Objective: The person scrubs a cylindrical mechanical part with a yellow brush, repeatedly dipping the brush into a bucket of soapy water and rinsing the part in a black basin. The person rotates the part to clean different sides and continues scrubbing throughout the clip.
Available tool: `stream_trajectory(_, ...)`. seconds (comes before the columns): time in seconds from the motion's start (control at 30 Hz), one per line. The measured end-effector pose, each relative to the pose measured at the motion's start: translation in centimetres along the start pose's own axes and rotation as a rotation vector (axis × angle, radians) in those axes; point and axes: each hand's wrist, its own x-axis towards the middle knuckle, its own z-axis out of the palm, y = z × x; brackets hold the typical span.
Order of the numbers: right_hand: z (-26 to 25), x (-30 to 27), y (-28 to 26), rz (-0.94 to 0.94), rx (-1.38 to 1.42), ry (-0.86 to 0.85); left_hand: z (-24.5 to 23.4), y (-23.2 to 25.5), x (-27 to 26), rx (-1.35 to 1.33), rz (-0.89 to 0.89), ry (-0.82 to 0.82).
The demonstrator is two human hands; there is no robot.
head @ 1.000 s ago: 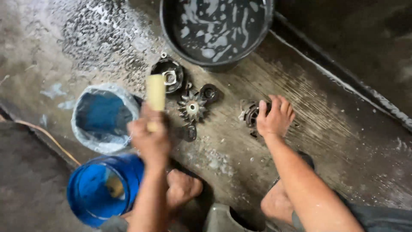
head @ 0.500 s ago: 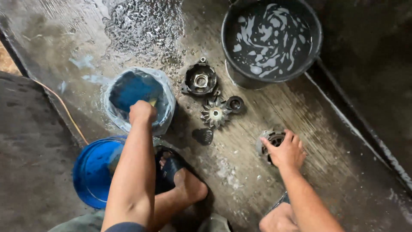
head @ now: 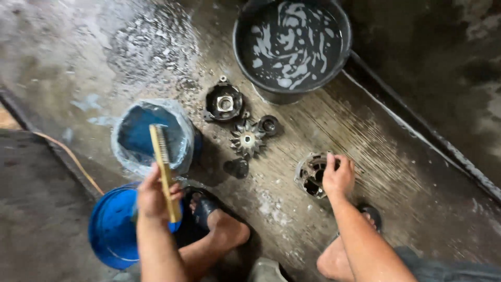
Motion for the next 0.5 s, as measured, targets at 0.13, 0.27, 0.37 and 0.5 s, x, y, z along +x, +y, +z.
stream_trajectory(0.13, 2.7, 1.0, 2.7, -0.017, 0.111, 0.073, 0.1, -2.6, 0.5, -0.148, -0.028, -0.178)
stream_trajectory(0.27, 2.2, -0.1, 1.5, 0.055, 0.100, 0.151, 1.0, -4.1, 0.1, -0.125, -0.038, -0.033)
stream_trajectory(0.37, 1.1, -1.1, -0.3, 0.180, 0.086, 0.148, 2.1, -5.5, 0.0, -0.116, -0.019, 0.150)
stream_trajectory(0.5, 2.3, -1.4, -0.2, 0.271, 0.188, 0.172, 1.3, -7.0, 3.6, 0.046, 0.090, 0.309)
